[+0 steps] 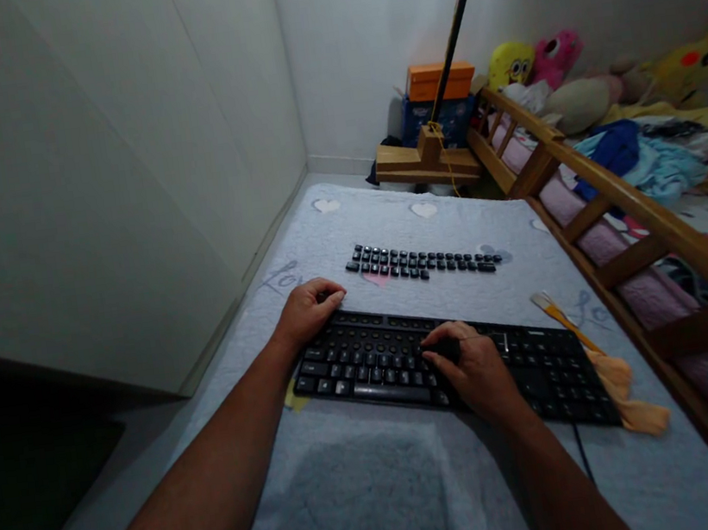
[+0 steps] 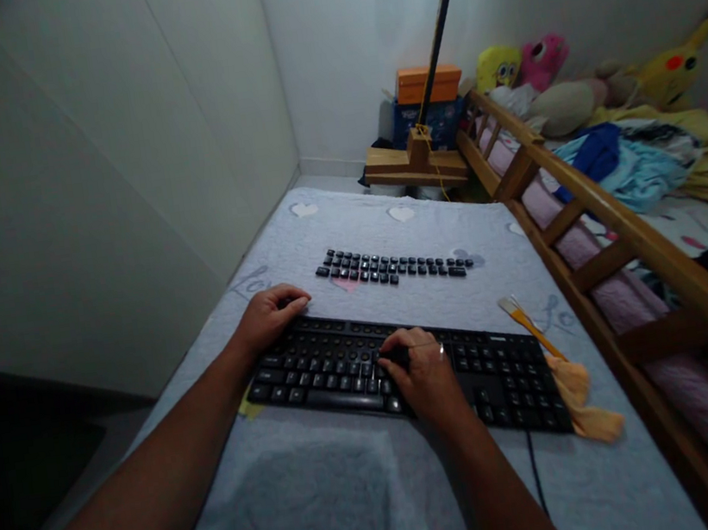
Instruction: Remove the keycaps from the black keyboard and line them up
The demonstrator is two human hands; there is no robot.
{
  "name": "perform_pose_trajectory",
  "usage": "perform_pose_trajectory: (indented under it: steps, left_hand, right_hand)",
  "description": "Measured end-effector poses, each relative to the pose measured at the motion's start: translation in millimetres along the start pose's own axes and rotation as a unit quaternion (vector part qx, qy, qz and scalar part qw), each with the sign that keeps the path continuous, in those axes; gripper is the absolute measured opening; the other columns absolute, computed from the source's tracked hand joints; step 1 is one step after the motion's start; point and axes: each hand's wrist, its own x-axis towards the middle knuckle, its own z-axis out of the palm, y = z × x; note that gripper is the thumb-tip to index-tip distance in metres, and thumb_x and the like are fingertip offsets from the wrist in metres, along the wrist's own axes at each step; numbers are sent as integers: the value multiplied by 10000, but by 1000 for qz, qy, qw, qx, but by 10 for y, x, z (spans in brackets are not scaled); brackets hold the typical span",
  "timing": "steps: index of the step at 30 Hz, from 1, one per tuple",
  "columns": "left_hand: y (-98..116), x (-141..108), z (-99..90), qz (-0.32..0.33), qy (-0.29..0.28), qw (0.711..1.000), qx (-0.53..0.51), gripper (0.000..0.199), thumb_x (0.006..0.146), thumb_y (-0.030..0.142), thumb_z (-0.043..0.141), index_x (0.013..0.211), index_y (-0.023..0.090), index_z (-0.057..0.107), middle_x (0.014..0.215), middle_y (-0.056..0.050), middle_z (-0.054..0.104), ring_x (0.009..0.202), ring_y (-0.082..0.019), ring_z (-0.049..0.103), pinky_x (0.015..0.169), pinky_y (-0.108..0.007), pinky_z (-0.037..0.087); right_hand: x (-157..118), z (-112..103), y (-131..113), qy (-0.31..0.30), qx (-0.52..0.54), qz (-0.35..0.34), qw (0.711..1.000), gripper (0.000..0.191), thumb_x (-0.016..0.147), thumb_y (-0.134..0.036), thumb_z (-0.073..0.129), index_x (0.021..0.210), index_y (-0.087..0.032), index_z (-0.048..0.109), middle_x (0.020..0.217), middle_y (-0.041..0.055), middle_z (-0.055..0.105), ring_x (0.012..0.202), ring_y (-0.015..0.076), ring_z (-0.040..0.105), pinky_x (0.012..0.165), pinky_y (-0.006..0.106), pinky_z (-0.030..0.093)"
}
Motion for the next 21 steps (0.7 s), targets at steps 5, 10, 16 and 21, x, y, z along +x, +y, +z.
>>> perform_pose_trajectory:
  steps: [5, 10, 16, 21]
  left_hand:
    - [-5, 4, -7, 4, 3, 1000, 15, 277, 766, 401, 584, 837, 163, 706, 805, -44, 707, 778, -198, 636, 777, -324, 493]
    - [9, 3, -6, 3, 3, 1000, 12, 276, 760, 401, 590, 826, 159, 705, 789, -45, 705, 767, -198, 636, 766, -324, 496]
    - [3, 7, -1, -1, 3, 1000, 6, 279, 754, 398, 589, 827, 155, 704, 792, -47, 707, 760, -198, 635, 769, -331, 494]
    - [-5, 8, 2, 1, 3, 1000, 2, 282, 757, 402, 593, 828, 153, 706, 803, -50, 710, 765, -198, 637, 768, -331, 496]
  right_hand:
    - [4, 10, 11, 13, 2, -20, 1000, 46, 789, -169, 638, 829, -191, 637, 844, 48, 666, 851, 208, 614, 790, 348, 470]
    - [-2, -1, 20, 6, 22, -27, 999, 50, 800, -164, 614, 836, -194, 631, 853, 46, 663, 851, 201, 612, 789, 340, 473]
    - [20, 13, 22, 1, -3, -45, 999, 60, 795, -171, 621, 846, -189, 596, 865, 54, 623, 880, 213, 564, 805, 352, 451]
    - [36, 22, 18, 6, -2, -53, 999, 51, 795, -169, 609, 813, -194, 568, 843, 45, 605, 855, 203, 550, 789, 333, 441]
